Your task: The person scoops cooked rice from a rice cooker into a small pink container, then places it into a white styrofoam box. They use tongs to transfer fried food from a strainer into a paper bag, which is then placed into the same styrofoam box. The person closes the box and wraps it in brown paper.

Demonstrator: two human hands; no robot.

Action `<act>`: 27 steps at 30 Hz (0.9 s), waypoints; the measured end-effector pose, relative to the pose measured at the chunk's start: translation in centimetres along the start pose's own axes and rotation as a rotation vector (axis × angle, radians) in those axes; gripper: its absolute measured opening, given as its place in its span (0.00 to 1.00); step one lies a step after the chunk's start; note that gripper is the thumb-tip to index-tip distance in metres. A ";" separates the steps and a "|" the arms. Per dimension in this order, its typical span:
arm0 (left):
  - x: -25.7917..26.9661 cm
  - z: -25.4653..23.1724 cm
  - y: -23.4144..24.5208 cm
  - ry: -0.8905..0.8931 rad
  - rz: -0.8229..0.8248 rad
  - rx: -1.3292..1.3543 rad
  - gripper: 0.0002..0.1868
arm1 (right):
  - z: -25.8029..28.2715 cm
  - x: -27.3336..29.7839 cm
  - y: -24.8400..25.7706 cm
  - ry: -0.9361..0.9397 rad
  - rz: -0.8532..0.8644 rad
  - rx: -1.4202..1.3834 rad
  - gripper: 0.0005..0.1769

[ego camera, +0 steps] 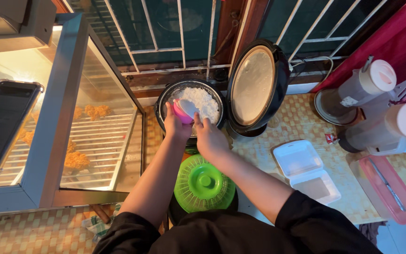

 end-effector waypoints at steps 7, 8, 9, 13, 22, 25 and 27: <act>1.3 -0.9 -1.0 0.047 0.181 0.050 0.35 | -4.0 -1.4 6.7 -0.172 -0.112 -0.498 0.35; 1.6 -0.9 -1.1 0.056 0.177 0.053 0.34 | -4.5 -1.3 6.5 -0.277 -0.047 -0.640 0.32; 1.7 -1.0 -1.3 0.063 0.172 0.056 0.33 | -3.9 -1.4 6.5 -0.133 -0.070 -0.626 0.27; 2.1 -0.4 -2.1 0.079 0.197 0.008 0.30 | -3.5 -0.8 3.7 -0.092 0.008 -0.587 0.20; 1.5 0.0 -3.1 0.128 0.265 -0.061 0.28 | -6.1 -1.8 1.7 -0.118 0.081 -0.786 0.21; 1.9 -0.9 -3.3 0.115 0.317 -0.068 0.29 | -6.4 -2.5 3.4 -0.137 0.107 -0.780 0.21; 2.2 -1.2 -3.1 0.092 0.295 -0.106 0.30 | -6.2 -2.5 4.9 -0.111 0.055 -0.827 0.20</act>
Point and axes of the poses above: each hand's wrist, its own x-axis away from the middle knuckle, its own y-axis out of the back of the hand, z = x × y, the point moved 4 cm from there along -x, towards the middle knuckle, and after that the axes turned 14 degrees about -x, right-handed, at the moved point
